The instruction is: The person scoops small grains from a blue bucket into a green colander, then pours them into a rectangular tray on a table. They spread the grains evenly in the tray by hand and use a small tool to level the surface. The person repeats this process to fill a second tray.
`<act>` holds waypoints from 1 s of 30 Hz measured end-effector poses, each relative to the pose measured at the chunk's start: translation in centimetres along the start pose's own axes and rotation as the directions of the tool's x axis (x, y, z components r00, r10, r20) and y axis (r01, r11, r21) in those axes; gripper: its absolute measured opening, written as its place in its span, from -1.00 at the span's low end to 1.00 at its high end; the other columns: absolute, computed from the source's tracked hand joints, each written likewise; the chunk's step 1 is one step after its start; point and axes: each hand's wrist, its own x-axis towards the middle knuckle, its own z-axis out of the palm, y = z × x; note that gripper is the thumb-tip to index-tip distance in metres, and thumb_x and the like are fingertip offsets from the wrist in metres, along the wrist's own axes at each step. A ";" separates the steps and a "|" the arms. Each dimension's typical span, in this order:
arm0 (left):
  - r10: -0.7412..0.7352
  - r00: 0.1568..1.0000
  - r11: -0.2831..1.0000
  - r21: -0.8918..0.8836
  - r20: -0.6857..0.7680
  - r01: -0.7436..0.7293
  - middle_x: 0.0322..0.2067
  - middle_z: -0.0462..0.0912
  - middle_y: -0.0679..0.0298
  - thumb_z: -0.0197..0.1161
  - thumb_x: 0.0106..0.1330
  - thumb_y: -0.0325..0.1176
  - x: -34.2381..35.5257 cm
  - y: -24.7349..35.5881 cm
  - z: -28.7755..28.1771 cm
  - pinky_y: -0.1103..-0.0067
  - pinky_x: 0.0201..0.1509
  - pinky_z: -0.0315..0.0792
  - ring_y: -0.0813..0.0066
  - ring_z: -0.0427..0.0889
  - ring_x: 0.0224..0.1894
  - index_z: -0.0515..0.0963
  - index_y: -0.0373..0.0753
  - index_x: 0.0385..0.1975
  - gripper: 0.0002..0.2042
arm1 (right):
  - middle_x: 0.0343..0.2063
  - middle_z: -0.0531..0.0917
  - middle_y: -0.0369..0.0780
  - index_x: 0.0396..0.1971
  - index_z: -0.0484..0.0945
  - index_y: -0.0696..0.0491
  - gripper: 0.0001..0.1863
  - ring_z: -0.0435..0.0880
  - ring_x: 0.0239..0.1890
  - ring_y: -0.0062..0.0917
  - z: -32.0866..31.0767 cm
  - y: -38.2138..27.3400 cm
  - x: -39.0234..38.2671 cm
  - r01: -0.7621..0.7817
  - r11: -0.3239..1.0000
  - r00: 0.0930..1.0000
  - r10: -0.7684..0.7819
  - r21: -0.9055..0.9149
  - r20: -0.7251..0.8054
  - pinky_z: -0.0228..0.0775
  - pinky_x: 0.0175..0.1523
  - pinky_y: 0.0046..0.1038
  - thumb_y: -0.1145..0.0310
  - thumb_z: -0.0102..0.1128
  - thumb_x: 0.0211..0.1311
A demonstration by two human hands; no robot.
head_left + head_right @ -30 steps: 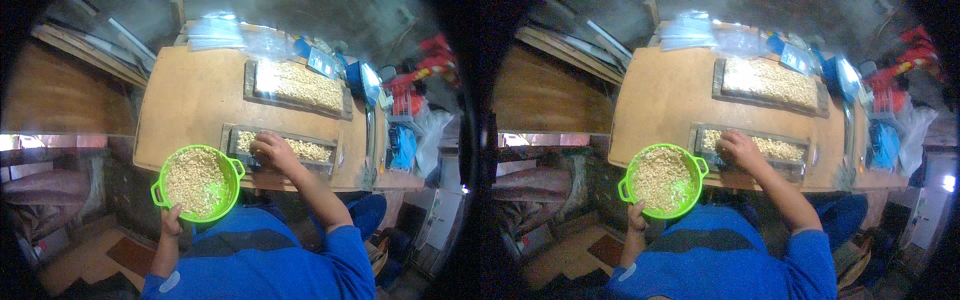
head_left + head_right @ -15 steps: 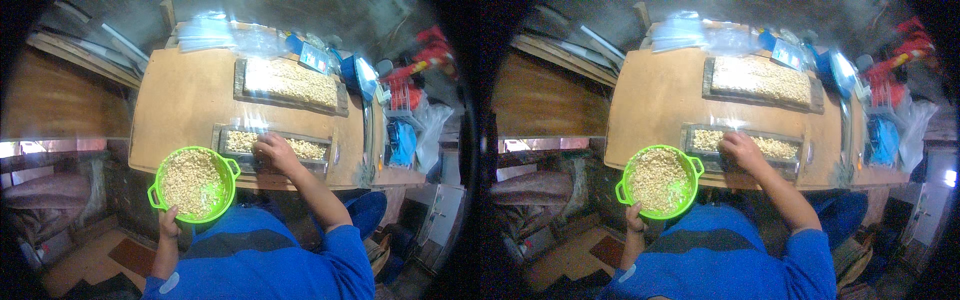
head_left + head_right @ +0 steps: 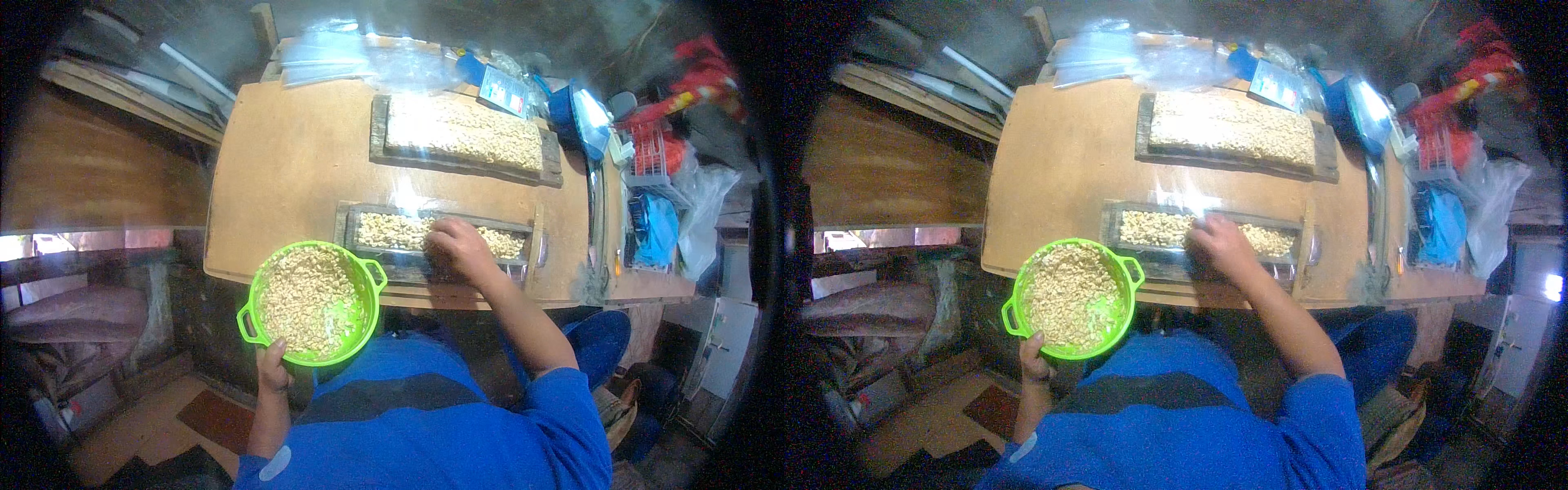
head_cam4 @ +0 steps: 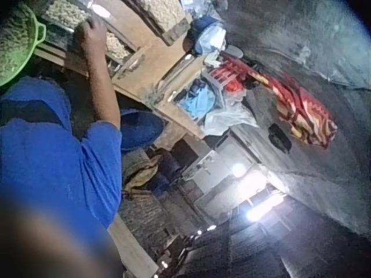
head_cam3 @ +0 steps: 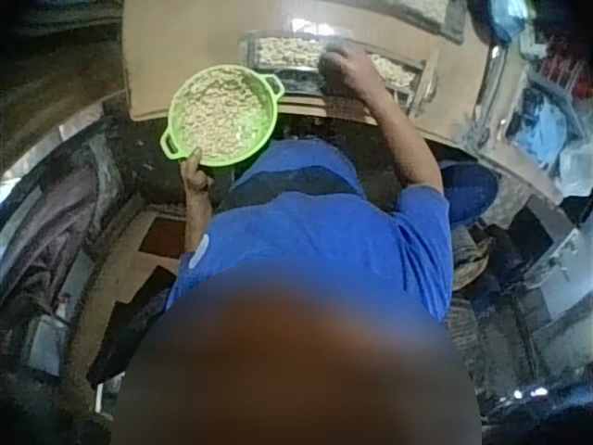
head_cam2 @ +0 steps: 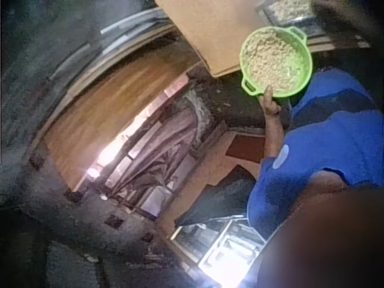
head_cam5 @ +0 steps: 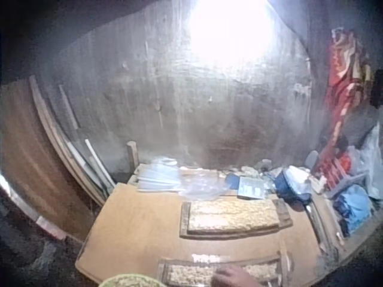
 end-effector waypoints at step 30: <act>-0.026 0.998 0.999 -0.027 0.056 0.027 0.31 0.46 -0.11 0.18 0.21 -0.25 0.4 -1.4 -1.0 0.13 0.42 0.44 -0.03 0.56 0.28 0.19 -0.43 0.46 -0.22 | -0.08 0.65 -0.04 -0.15 0.61 0.04 -0.71 0.63 0.06 -0.04 -4.2 2.0 -5.7 -0.292 0.946 0.941 0.311 0.143 -0.134 0.51 0.13 -0.11 0.39 0.44 0.12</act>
